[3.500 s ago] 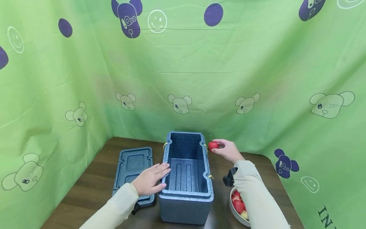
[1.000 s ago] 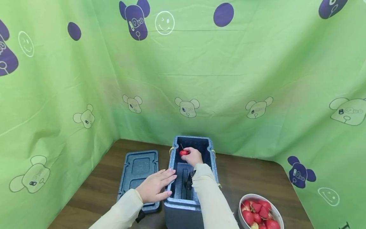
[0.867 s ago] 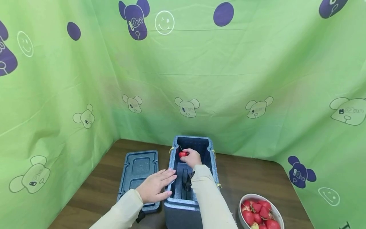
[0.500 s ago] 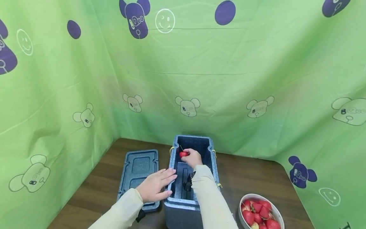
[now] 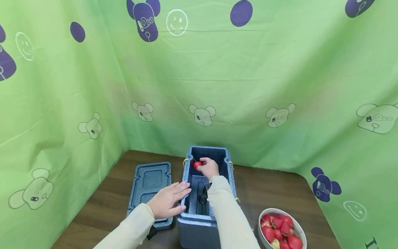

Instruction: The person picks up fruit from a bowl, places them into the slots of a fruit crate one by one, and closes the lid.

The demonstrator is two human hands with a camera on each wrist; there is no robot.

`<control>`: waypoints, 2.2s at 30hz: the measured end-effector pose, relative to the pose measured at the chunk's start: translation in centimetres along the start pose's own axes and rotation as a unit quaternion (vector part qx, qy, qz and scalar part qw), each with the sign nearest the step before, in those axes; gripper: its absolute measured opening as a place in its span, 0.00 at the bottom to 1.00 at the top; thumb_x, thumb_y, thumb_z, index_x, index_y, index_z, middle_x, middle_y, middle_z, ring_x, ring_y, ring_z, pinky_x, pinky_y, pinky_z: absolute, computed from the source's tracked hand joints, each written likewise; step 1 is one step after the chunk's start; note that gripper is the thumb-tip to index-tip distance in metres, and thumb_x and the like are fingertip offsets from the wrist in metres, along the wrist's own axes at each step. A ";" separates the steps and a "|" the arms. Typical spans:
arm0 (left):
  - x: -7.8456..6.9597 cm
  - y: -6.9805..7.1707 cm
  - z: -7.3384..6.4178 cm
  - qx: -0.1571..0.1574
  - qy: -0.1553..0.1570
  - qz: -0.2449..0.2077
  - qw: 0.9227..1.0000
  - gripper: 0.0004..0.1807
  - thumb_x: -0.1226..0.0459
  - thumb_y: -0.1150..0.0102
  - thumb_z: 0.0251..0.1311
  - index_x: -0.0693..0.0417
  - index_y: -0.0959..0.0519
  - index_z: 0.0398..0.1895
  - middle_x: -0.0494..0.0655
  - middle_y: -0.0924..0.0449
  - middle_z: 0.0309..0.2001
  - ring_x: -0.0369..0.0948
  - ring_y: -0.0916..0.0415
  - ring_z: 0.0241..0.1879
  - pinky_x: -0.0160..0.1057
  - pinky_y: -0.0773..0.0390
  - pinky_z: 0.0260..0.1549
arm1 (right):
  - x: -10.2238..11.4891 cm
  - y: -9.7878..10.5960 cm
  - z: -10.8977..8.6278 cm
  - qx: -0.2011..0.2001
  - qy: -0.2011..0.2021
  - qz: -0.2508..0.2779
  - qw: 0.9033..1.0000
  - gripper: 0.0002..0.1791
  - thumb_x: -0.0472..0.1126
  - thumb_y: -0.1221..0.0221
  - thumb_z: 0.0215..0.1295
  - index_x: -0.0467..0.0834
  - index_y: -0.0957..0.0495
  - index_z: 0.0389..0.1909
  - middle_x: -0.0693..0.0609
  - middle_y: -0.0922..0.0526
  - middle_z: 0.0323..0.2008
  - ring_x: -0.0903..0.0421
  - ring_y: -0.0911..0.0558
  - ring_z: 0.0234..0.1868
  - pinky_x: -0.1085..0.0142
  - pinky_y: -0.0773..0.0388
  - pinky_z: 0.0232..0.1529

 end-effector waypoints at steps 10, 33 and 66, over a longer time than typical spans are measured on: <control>-0.2 -0.4 0.3 0.021 0.014 -0.020 0.999 0.30 0.50 0.54 0.66 0.59 0.31 0.66 0.51 0.34 0.67 0.45 0.39 0.68 0.41 0.42 0.66 | 1.8 2.1 -0.8 0.050 -0.003 0.007 0.999 0.26 0.31 0.39 0.55 0.29 0.28 0.58 0.30 0.24 0.52 0.40 0.21 0.49 0.54 0.23 0.49; -0.3 0.0 -0.2 -0.019 0.016 -0.048 0.999 0.30 0.52 0.51 0.64 0.60 0.29 0.65 0.52 0.33 0.67 0.47 0.38 0.67 0.44 0.40 0.65 | -1.1 16.2 -5.7 0.113 0.057 0.007 0.992 0.33 0.36 0.41 0.63 0.26 0.40 0.65 0.27 0.26 0.53 0.42 0.19 0.48 0.54 0.21 0.48; -0.3 0.1 -0.6 -0.045 0.008 -0.044 0.998 0.28 0.54 0.51 0.65 0.62 0.28 0.63 0.54 0.31 0.65 0.47 0.37 0.67 0.44 0.36 0.63 | -19.8 17.2 -15.6 0.095 -0.109 0.064 0.987 0.30 0.31 0.44 0.61 0.20 0.42 0.60 0.28 0.22 0.47 0.56 0.18 0.38 0.53 0.19 0.38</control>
Point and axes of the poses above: each hand's wrist, its own z-axis towards the middle knuckle, its own y-axis out of the back of the hand, x = y × z, the point moved 7 cm from there along z, towards the middle knuckle
